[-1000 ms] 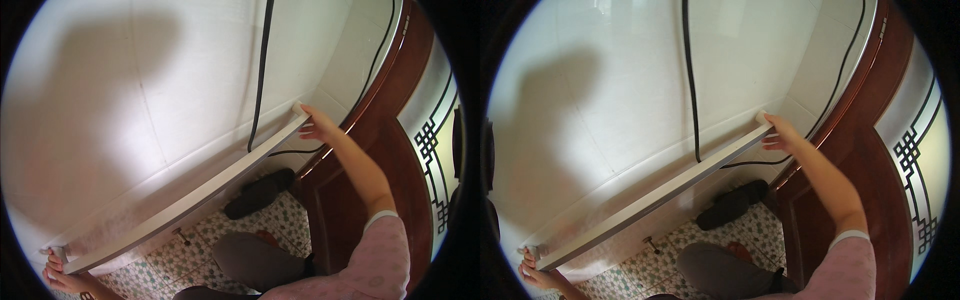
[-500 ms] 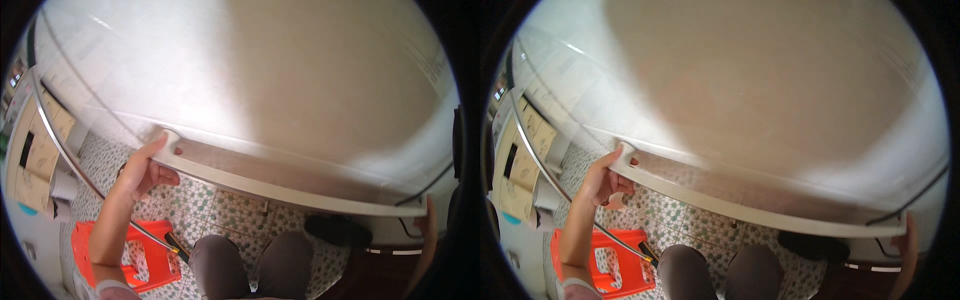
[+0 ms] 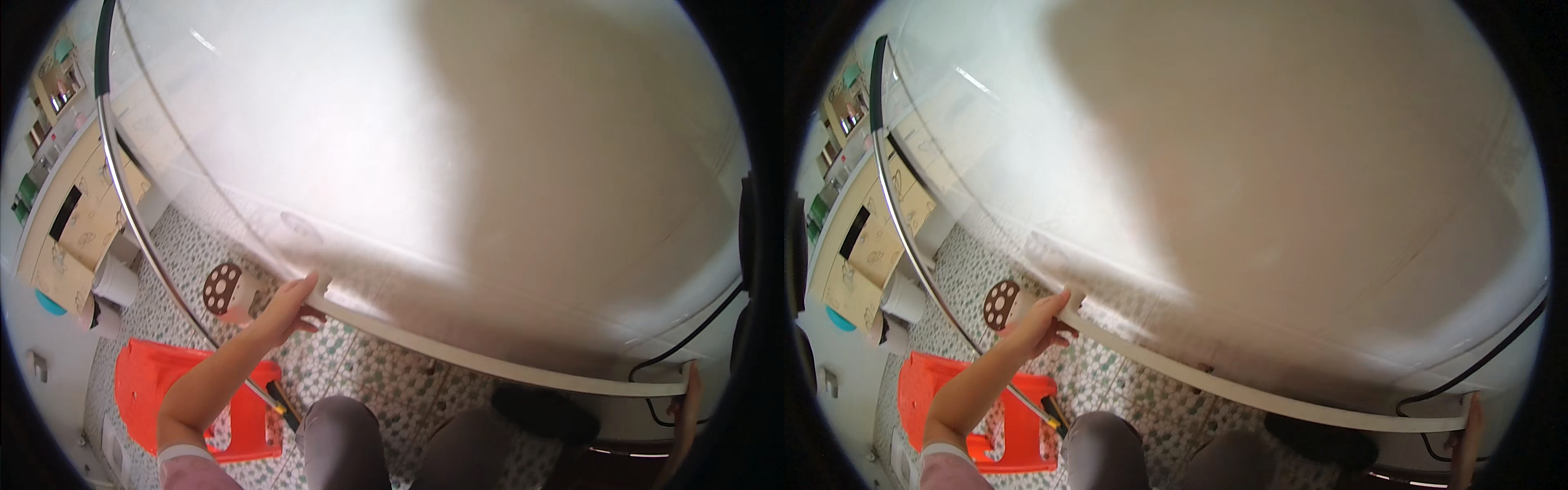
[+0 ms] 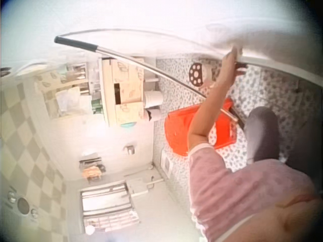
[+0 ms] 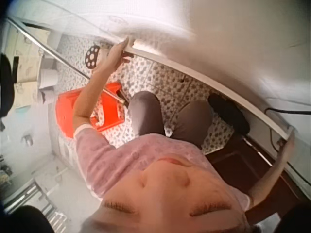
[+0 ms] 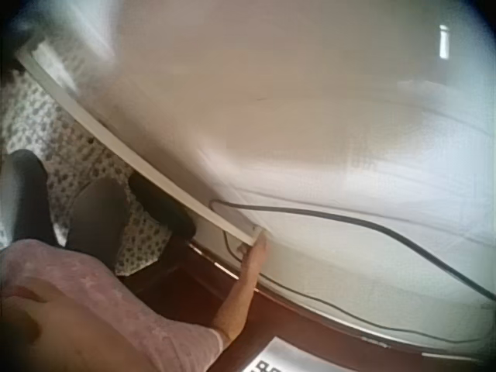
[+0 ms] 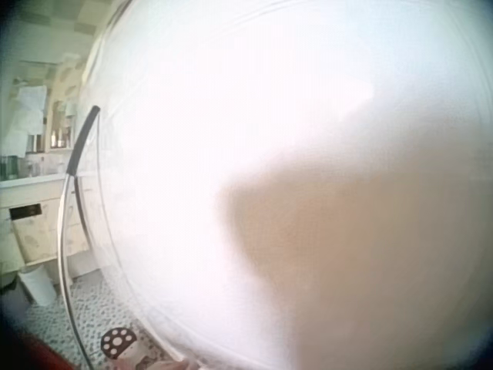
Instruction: The person installs a wall-mounted rack by pressing adhesive pads onto the wall and attaching the rack. They then place a pair of slippers on the rack and use a squeegee to clean the wall and floor.
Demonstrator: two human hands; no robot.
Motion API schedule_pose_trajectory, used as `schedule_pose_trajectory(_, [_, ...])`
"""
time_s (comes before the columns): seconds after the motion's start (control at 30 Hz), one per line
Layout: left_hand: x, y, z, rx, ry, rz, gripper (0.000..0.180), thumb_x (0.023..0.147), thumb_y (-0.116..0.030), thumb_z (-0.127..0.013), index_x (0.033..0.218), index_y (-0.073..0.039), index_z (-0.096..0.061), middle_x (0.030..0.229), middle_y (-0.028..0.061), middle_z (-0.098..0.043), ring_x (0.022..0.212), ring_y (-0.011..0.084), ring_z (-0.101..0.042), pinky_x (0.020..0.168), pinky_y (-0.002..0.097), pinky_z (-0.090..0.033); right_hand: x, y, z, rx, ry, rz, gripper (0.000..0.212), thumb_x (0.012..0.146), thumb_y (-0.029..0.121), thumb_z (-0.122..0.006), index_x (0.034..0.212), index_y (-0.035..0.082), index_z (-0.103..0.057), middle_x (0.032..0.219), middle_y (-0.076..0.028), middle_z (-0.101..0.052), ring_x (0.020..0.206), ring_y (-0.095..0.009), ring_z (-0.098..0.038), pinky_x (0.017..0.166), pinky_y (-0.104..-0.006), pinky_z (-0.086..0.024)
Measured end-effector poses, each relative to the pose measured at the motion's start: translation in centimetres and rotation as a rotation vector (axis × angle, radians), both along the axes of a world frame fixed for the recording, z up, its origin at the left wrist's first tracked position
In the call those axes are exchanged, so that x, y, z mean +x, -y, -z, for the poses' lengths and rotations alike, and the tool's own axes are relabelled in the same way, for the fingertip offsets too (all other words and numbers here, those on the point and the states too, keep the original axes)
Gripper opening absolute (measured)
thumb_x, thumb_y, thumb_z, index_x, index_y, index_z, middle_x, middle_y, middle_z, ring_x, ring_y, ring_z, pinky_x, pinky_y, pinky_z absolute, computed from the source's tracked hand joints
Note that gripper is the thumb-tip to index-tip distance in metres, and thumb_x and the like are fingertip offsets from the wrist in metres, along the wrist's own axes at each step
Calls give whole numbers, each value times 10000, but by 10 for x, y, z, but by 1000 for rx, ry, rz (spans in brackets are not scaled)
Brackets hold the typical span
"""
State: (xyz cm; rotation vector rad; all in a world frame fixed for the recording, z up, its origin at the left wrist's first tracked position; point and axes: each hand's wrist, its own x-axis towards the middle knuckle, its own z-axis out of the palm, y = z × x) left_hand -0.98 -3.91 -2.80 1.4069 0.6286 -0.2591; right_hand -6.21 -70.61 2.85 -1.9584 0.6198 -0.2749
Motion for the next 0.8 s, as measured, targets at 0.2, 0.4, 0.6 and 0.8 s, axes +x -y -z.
schedule_pose_trajectory(0.2, [-4, -2, -46, 71, 247, -99, 463, 790, -464, -490, 1007, -55, -508, 787, 32, -541, 667, 127, -548, 498, 239, -445, 2, 3, 8, 32, -29, 82, 558, 772, 572, -448, 896, 33, -525, 498, 20, -434, 274, -64, -335, 225, -187, -245])
schedule_pose_trajectory(0.4, [8, 15, -56, 50, 377, -221, 362, 802, -426, -492, 898, -78, -504, 695, 6, -522, 587, 90, -509, 452, 212, -420, 1, 7, 23, 117, 79, 128, 494, 803, 535, -417, 945, 75, -525, 577, 11, -463, 309, -55, -343, 256, -181, -238])
schedule_pose_trajectory(0.6, [10, 15, -60, 20, 283, -260, 340, 803, -379, -504, 937, -66, -508, 776, 21, -516, 706, 122, -512, 666, 288, -460, 1, 7, 16, -77, -107, 185, 549, 801, 550, -387, 1019, 61, -506, 660, -7, -499, 421, -57, -424, 295, -185, -257])
schedule_pose_trajectory(0.8, [11, 22, -56, -37, 326, -344, 340, 826, -332, -487, 944, -12, -488, 714, 47, -509, 689, 158, -522, 692, 305, -456, -3, -6, 0, -21, -90, 239, 303, 833, 313, -497, 957, 39, -537, 632, -51, -490, 493, -143, -464, 459, -263, -388])
